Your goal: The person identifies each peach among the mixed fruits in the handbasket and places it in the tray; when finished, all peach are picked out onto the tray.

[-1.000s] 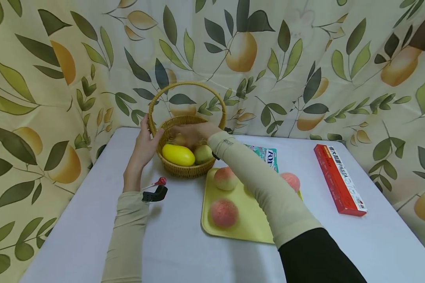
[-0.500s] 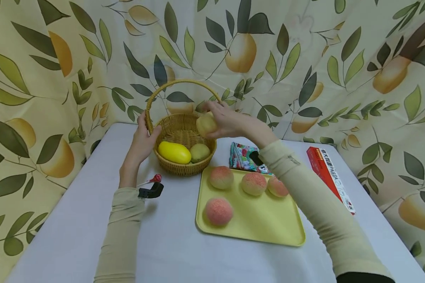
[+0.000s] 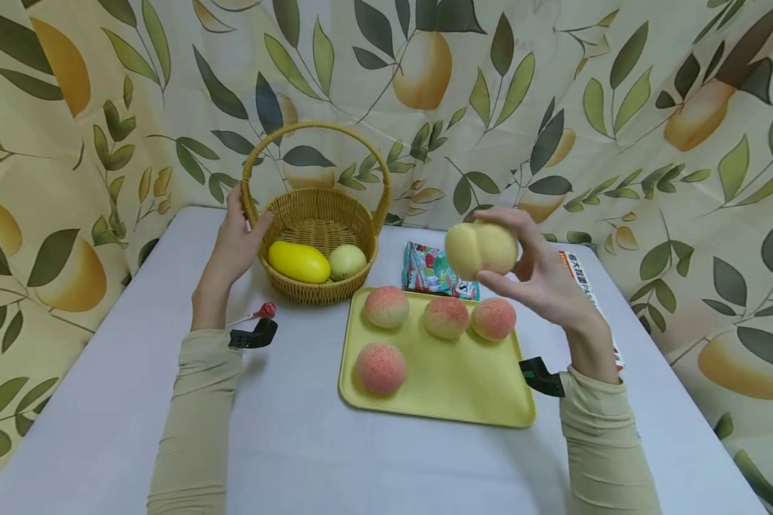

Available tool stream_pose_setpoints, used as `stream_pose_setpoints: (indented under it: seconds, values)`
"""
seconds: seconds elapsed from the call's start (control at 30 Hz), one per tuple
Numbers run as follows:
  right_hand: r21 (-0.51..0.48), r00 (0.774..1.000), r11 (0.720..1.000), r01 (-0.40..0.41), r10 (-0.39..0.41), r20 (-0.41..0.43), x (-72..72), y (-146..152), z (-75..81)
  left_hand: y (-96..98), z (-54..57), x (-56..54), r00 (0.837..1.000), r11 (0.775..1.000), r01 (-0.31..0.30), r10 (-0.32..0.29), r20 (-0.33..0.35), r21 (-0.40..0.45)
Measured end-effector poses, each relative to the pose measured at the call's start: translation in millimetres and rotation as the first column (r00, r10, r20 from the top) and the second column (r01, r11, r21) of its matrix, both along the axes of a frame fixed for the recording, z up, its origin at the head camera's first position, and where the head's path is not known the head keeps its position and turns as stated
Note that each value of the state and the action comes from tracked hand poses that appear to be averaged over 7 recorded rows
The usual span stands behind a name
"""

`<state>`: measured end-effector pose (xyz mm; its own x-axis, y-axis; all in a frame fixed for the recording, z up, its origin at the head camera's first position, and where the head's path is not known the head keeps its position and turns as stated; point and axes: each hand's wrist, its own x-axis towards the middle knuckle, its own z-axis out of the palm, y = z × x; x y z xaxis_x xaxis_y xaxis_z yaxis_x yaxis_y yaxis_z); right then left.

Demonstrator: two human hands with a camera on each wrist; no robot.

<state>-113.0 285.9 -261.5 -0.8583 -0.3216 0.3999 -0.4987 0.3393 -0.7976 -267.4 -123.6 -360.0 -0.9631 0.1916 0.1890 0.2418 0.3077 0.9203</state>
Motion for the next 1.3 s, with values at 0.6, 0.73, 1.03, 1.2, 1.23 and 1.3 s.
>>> stream_pose_setpoints:
  seconds: [0.6, 0.73, 1.03, 1.2, 1.23, 1.3]
  values:
    - [-0.677, 0.969, 0.695, 0.243, -0.141, 0.203, -8.5, 14.5, -11.1, -2.5, -1.7, 3.0, 0.999, 0.998, -0.034, 0.036, 0.035, -0.048]
    - [-0.319, 0.961, 0.916, 0.244, -0.185, 0.206, 0.5, 20.5, -5.6, -0.7, -1.4, 1.9, 0.998, 0.998, -0.036, 0.038, 0.051, -0.041]
    - [0.456, 0.868, 0.866, -0.205, -0.054, 0.494, 27.6, 28.4, -16.9, 2.5, -3.8, 4.8, 0.996, 0.999, -0.038, 0.040, 0.075, -0.039]
    - [0.445, 0.782, 0.826, -0.347, -0.007, 0.623, 36.6, 28.1, -37.5, 1.4, -1.7, 5.1, 0.996, 0.998, -0.042, 0.045, 0.076, -0.039]
    - [0.437, 0.772, 0.824, -0.360, 0.000, 0.636, 38.7, 28.9, -41.8, 1.7, -1.4, 4.5, 0.996, 0.999, -0.039, 0.041, 0.075, -0.038]
    - [0.425, 0.752, 0.820, -0.382, 0.009, 0.659, 41.8, 30.4, -49.2, 3.0, -0.8, 3.6, 0.997, 0.999, -0.028, 0.031, 0.074, -0.036]
